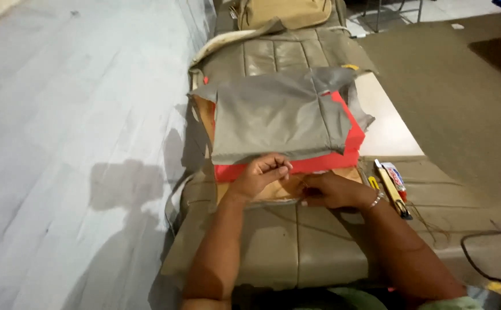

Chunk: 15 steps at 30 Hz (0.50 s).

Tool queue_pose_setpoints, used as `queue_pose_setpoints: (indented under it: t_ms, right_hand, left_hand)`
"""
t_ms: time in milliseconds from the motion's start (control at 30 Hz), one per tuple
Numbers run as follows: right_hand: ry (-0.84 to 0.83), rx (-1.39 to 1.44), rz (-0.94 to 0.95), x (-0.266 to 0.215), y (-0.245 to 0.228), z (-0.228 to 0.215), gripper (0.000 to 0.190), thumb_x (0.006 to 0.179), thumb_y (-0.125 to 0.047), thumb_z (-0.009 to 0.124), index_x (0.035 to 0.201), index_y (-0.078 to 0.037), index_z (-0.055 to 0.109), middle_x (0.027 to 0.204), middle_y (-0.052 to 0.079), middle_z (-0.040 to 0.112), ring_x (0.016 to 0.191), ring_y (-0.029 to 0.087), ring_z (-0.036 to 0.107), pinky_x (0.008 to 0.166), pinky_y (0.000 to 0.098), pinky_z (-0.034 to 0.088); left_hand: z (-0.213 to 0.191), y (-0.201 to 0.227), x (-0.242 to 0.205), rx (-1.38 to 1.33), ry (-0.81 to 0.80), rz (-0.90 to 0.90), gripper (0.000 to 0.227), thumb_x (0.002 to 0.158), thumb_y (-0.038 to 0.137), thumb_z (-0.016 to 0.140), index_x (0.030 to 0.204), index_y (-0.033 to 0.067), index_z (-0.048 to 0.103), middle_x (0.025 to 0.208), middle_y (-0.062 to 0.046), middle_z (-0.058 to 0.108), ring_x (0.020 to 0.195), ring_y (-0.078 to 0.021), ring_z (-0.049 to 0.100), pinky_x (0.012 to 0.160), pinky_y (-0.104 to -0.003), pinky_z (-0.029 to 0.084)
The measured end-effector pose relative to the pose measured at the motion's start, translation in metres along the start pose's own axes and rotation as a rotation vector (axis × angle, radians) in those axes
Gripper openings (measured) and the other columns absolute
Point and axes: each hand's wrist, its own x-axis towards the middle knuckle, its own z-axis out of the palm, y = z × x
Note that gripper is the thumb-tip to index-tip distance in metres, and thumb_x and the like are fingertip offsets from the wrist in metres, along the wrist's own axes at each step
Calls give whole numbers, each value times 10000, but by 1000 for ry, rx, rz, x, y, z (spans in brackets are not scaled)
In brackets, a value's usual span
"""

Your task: Tucking and fitting a leather cover onto a car seat cushion

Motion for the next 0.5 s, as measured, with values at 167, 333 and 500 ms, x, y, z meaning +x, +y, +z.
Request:
queue_pose_setpoints:
  t_ms: [167, 333, 500]
  right_hand:
    - [28, -3, -42, 7, 15, 12, 114, 923, -178, 721, 988, -86, 738, 922, 140, 755, 934, 388, 740, 814, 457, 579]
    - [95, 103, 50, 3, 15, 11, 150, 962, -183, 656, 1008, -53, 715, 951, 198, 739, 953, 415, 725, 826, 515, 545]
    - [-50, -184, 216, 21, -11, -3, 205, 1000, -243, 565, 1023, -85, 694, 922, 218, 744, 919, 449, 721, 810, 529, 549]
  left_hand:
    - [0, 0, -3, 232, -80, -183, 233, 987, 190, 720, 1139, 19, 675, 836, -24, 641, 739, -82, 624, 639, -227, 588]
    - [0, 11, 1, 868, -466, -335, 454, 889, 228, 762, 1233, -31, 620, 1111, -297, 710, 1082, -469, 679, 912, -550, 536]
    - [-10, 4, 4, 1002, -409, -328, 425, 898, 396, 715, 1146, 51, 692, 1021, -221, 747, 1014, -415, 709, 849, -503, 563]
